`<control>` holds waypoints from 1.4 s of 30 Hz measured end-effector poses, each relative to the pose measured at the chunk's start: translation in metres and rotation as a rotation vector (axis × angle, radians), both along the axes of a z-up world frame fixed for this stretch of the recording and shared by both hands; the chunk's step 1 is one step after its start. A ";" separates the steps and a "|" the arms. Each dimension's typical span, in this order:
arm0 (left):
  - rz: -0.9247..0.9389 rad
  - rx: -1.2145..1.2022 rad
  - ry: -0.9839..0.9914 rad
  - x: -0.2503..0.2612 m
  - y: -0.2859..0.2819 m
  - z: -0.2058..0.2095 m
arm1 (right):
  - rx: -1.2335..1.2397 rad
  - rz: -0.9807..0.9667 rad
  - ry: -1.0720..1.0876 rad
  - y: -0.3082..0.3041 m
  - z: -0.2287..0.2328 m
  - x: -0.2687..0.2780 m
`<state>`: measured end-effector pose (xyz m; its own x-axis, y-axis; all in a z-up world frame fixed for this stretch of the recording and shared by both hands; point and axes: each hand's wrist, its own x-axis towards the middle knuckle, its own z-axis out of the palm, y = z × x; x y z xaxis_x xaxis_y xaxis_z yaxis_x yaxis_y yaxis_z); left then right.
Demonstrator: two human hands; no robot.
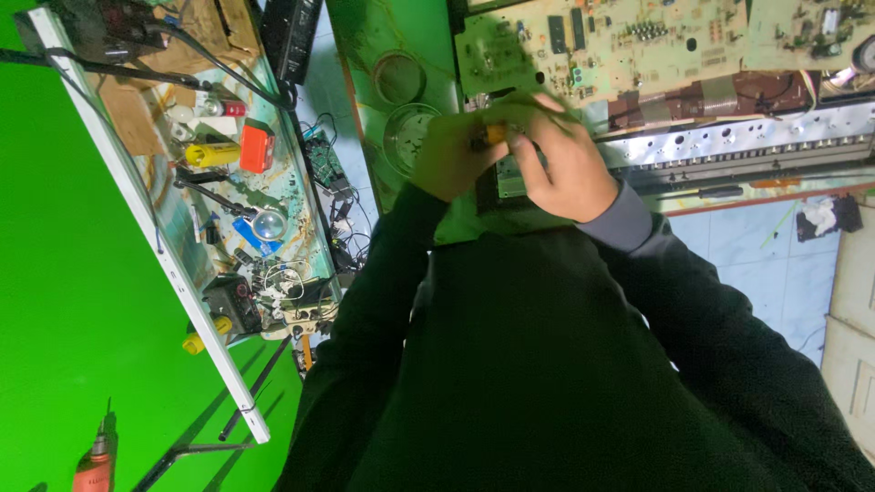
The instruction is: The person uses a screwdriver to remove screws from a disassembled electronic device on a workbench. They place the screws into a small metal bowl and continue to manipulate the device's internal components.
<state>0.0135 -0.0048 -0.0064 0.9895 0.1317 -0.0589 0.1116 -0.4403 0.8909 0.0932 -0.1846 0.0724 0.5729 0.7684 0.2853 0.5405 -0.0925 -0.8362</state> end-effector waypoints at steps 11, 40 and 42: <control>-0.130 0.007 -0.093 -0.011 0.003 -0.007 | 0.073 0.076 -0.097 0.000 0.004 0.000; -0.093 -0.034 -0.139 -0.018 -0.002 -0.007 | 0.076 -0.088 -0.206 0.004 -0.015 -0.017; -0.054 0.015 -0.192 -0.016 -0.008 -0.008 | 0.025 -0.062 -0.051 0.001 -0.017 -0.016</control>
